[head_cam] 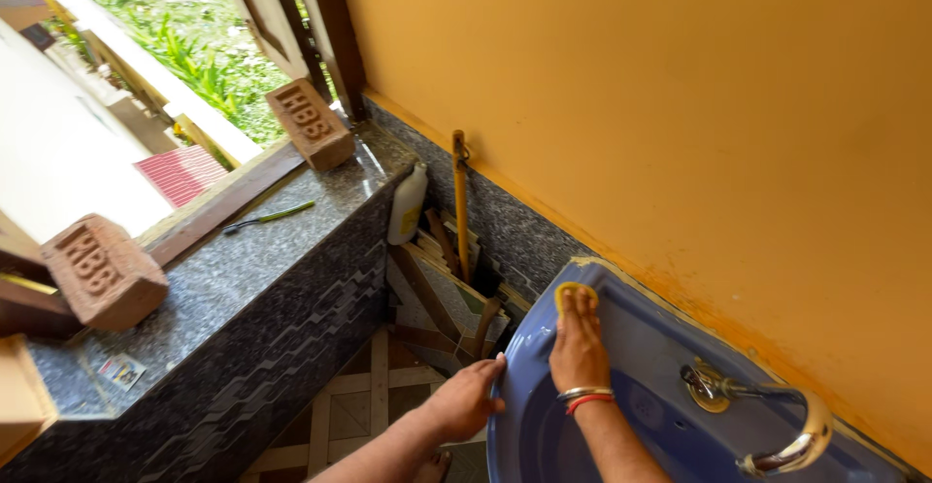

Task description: The person washes their hands under a running tap in a blue sink. They then pick up a yellow sponge, rinse it, and proceed to scrub the sink basin and faucet area thoroughly.

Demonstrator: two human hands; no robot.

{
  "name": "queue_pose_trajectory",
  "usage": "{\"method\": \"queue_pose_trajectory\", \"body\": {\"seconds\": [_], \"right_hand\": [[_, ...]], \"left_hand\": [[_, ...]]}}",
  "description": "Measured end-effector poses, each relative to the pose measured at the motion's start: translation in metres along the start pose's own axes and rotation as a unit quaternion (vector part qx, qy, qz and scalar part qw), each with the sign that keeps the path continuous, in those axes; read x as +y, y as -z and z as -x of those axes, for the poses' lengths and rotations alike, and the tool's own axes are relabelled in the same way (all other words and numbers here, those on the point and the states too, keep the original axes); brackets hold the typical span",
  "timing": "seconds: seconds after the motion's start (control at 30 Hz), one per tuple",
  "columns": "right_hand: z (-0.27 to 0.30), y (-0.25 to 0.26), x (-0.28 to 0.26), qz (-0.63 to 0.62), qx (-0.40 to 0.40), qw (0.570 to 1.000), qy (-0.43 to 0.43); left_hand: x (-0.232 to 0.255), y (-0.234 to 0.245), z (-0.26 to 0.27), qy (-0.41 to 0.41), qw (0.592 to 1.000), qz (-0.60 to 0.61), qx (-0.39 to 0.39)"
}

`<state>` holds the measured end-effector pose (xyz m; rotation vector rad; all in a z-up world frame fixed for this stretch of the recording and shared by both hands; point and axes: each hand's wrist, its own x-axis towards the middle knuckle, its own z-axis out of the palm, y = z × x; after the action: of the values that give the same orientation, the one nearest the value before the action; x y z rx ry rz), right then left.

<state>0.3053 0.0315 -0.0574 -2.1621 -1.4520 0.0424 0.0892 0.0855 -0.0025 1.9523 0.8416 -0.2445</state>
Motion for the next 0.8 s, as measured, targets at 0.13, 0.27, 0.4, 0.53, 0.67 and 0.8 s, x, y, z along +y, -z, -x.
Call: {"method": "queue_pose_trajectory", "body": {"seconds": [0.13, 0.27, 0.4, 0.53, 0.67, 0.8], "right_hand": [[0.062, 0.006, -0.028, -0.029, -0.098, 0.991, 0.087], [0.115, -0.001, -0.047, -0.061, -0.101, 0.987, 0.114], [0.077, 0.007, -0.025, 0.044, -0.096, 0.979, 0.173], [0.066, 0.005, -0.036, 0.076, -0.073, 0.984, 0.144], [0.102, 0.001, -0.069, -0.047, -0.162, 0.983, 0.07], [0.132, 0.001, -0.066, -0.064, -0.112, 0.987, 0.098]], "left_hand": [[-0.003, 0.01, -0.008, 0.033, 0.987, 0.132, 0.085], [-0.004, 0.012, -0.013, 0.036, 0.966, 0.187, 0.176], [-0.003, 0.006, -0.019, 0.021, 0.956, 0.222, 0.191], [-0.011, -0.004, -0.019, 0.022, 0.945, 0.238, 0.224], [-0.012, 0.0, -0.034, 0.017, 0.936, 0.281, 0.212], [-0.01, 0.002, -0.037, -0.002, 0.93, 0.288, 0.228]]}}
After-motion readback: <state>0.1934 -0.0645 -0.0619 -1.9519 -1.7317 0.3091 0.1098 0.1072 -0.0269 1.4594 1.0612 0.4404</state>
